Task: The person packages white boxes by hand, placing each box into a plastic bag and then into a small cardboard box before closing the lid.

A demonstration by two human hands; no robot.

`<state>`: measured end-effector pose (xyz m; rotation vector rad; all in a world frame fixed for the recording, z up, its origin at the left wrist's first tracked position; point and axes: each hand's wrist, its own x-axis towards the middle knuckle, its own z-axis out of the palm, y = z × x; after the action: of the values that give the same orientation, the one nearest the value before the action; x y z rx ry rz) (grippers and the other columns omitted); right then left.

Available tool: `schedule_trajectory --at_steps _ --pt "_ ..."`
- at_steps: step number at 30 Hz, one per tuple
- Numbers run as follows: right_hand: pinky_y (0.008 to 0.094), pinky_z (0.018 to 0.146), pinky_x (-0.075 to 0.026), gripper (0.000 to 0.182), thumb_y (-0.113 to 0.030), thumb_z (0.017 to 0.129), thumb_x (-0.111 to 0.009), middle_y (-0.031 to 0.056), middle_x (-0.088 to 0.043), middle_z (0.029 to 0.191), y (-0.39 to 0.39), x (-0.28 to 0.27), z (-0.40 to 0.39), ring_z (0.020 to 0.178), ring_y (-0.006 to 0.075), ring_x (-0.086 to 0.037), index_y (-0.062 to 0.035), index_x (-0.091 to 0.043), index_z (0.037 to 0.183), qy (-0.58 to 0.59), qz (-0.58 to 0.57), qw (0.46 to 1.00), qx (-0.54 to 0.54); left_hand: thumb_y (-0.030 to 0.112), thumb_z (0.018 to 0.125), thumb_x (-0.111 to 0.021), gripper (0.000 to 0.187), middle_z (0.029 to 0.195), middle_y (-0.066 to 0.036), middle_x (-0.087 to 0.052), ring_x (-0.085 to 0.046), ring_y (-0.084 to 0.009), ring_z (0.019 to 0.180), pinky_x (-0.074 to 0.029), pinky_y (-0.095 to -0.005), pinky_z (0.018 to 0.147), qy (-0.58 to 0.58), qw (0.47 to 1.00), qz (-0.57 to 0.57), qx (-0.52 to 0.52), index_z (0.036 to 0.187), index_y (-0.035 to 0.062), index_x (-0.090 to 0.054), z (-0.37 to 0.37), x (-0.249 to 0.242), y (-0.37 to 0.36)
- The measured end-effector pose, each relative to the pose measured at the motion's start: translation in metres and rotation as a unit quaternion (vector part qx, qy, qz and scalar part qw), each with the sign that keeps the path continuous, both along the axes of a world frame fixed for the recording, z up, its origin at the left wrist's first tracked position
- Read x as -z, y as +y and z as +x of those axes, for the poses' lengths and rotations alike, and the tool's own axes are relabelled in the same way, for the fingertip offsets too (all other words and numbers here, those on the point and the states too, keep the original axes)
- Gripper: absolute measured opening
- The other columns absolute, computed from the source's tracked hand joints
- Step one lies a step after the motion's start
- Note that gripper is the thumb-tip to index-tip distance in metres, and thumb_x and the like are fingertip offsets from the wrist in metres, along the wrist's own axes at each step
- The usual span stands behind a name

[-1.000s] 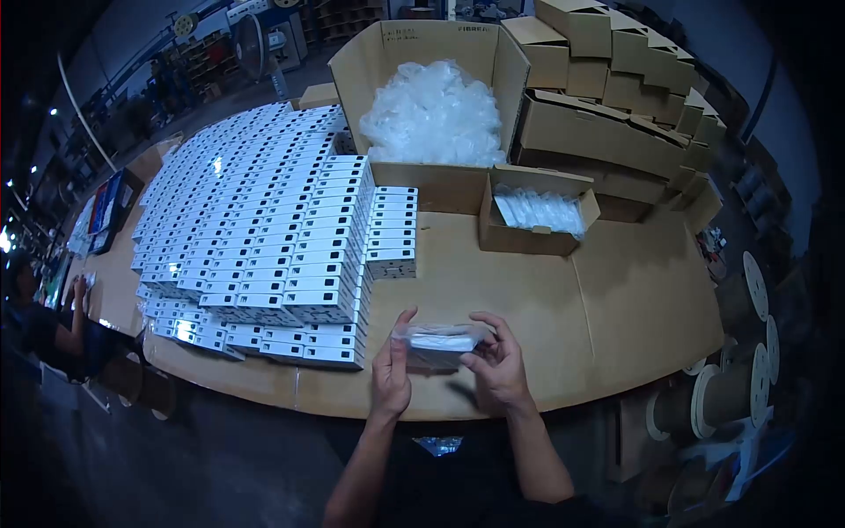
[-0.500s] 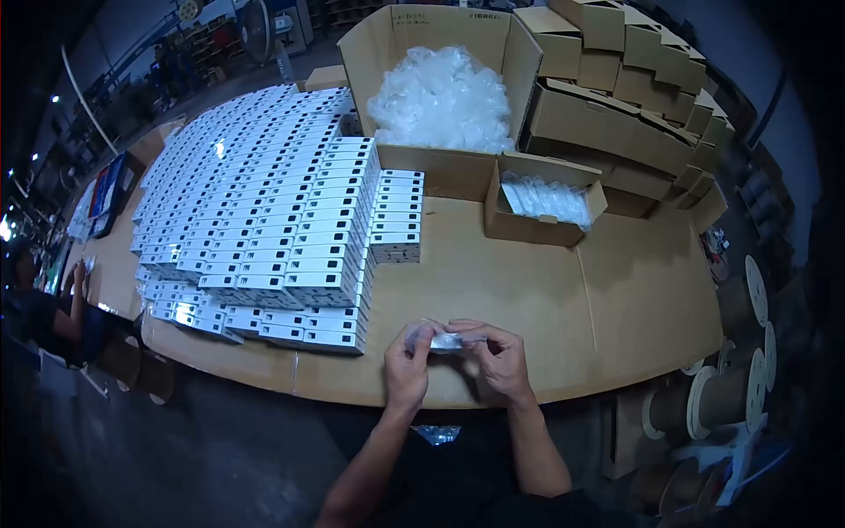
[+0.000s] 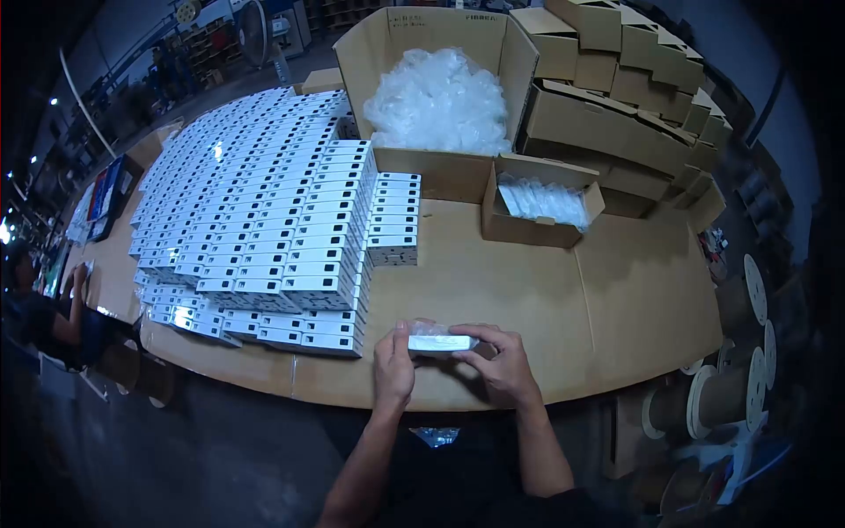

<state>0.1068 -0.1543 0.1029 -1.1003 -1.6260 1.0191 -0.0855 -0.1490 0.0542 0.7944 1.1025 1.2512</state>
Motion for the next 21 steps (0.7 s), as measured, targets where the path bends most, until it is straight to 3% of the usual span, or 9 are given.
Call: schedule_trajectory --at_steps 1,4,7,10,11,15,18,19,21 --pt "0.0371 0.094 -0.056 0.033 -0.002 0.083 -0.080 0.0153 -0.075 0.116 0.000 0.003 0.002 0.104 0.0289 -0.072 -0.0028 -0.076 0.116 0.004 -0.040 0.999 -0.002 0.036 0.114 -0.036 0.050 0.106 -0.013 -0.070 -0.074 -0.0249 0.097 -0.065 -0.0382 0.080 0.039 0.999 0.011 0.025 0.134 -0.0026 -0.059 -0.005 0.002 0.001" --pt "0.0380 0.095 -0.055 0.031 -0.003 0.084 -0.080 0.0154 -0.075 0.118 0.001 0.011 0.008 0.105 0.0302 -0.072 -0.0024 -0.076 0.115 -0.011 -0.013 1.000 0.007 0.037 0.113 -0.037 0.053 0.130 -0.017 -0.063 -0.070 -0.0265 0.107 -0.065 -0.0392 0.084 0.017 0.999 0.026 0.044 0.150 0.0007 -0.045 -0.003 -0.019 -0.002" --pt "0.0404 0.103 -0.052 0.033 -0.004 0.083 -0.081 0.0139 -0.074 0.120 0.005 0.007 0.015 0.118 0.0300 -0.067 -0.0020 -0.075 0.115 -0.033 0.036 0.999 0.004 0.024 0.110 -0.048 0.055 0.150 -0.017 -0.045 -0.064 -0.0272 0.119 -0.065 -0.0396 0.087 -0.009 0.995 0.079 0.053 0.159 0.0047 -0.031 -0.005 -0.035 -0.004" --pt "0.0420 0.106 -0.050 0.033 -0.005 0.081 -0.082 0.0101 -0.074 0.119 0.006 -0.005 0.021 0.123 0.0297 -0.063 -0.0011 -0.074 0.113 -0.031 0.054 0.998 -0.002 -0.001 0.100 -0.061 0.063 0.161 -0.019 -0.031 -0.062 -0.0259 0.121 -0.061 -0.0338 0.093 -0.026 0.977 0.167 0.126 0.157 0.0024 -0.033 -0.007 -0.030 -0.005" --pt "0.0420 0.106 -0.050 0.033 -0.005 0.081 -0.082 0.0095 -0.074 0.119 0.007 -0.008 0.023 0.122 0.0300 -0.063 -0.0010 -0.075 0.113 -0.049 0.066 0.997 -0.003 -0.011 0.093 -0.065 0.061 0.165 -0.020 -0.025 -0.060 -0.0239 0.124 -0.061 -0.0336 0.095 0.009 0.972 0.198 0.127 0.150 -0.0014 -0.044 -0.007 -0.026 -0.002" --pt "0.0419 0.102 -0.052 0.035 -0.005 0.079 -0.083 0.0092 -0.073 0.117 0.012 -0.011 0.035 0.116 0.0313 -0.064 -0.0022 -0.073 0.112 -0.105 0.081 0.991 -0.033 -0.005 0.098 -0.062 0.029 0.167 -0.017 -0.025 -0.061 -0.0230 0.125 -0.062 -0.0327 0.093 0.042 0.966 0.156 0.201 0.126 -0.0069 -0.064 -0.014 -0.028 0.009" --pt "0.0421 0.095 -0.053 0.036 -0.006 0.079 -0.083 0.0094 -0.072 0.114 0.022 -0.026 0.047 0.108 0.0324 -0.065 -0.0043 -0.071 0.112 -0.162 0.130 0.977 -0.042 -0.003 0.099 -0.062 0.028 0.165 -0.018 -0.030 -0.061 -0.0213 0.123 -0.061 -0.0309 0.093 0.116 0.958 0.160 0.208 0.126 -0.0072 -0.063 -0.009 -0.036 0.018" --pt "0.0416 0.086 -0.055 0.030 -0.010 0.082 -0.081 0.0088 -0.070 0.105 0.027 -0.028 0.052 0.099 0.0310 -0.065 -0.0063 -0.069 0.109 -0.193 0.161 0.966 -0.059 -0.001 0.099 -0.063 0.026 0.163 -0.017 -0.035 -0.062 -0.0183 0.120 -0.060 -0.0300 0.092 0.127 0.956 0.157 0.213 0.124 -0.0082 -0.064 -0.005 -0.039 0.021" --pt "0.0406 0.080 -0.054 0.024 -0.008 0.082 -0.081 0.0083 -0.069 0.098 0.035 -0.036 0.061 0.091 0.0276 -0.066 -0.0066 -0.070 0.103 -0.263 0.183 0.942 -0.096 0.001 0.098 -0.066 0.025 0.159 -0.017 -0.041 -0.064 -0.0156 0.113 -0.059 -0.0273 0.084 0.167 0.943 0.190 0.217 0.121 -0.0076 -0.066 0.001 -0.039 0.030"
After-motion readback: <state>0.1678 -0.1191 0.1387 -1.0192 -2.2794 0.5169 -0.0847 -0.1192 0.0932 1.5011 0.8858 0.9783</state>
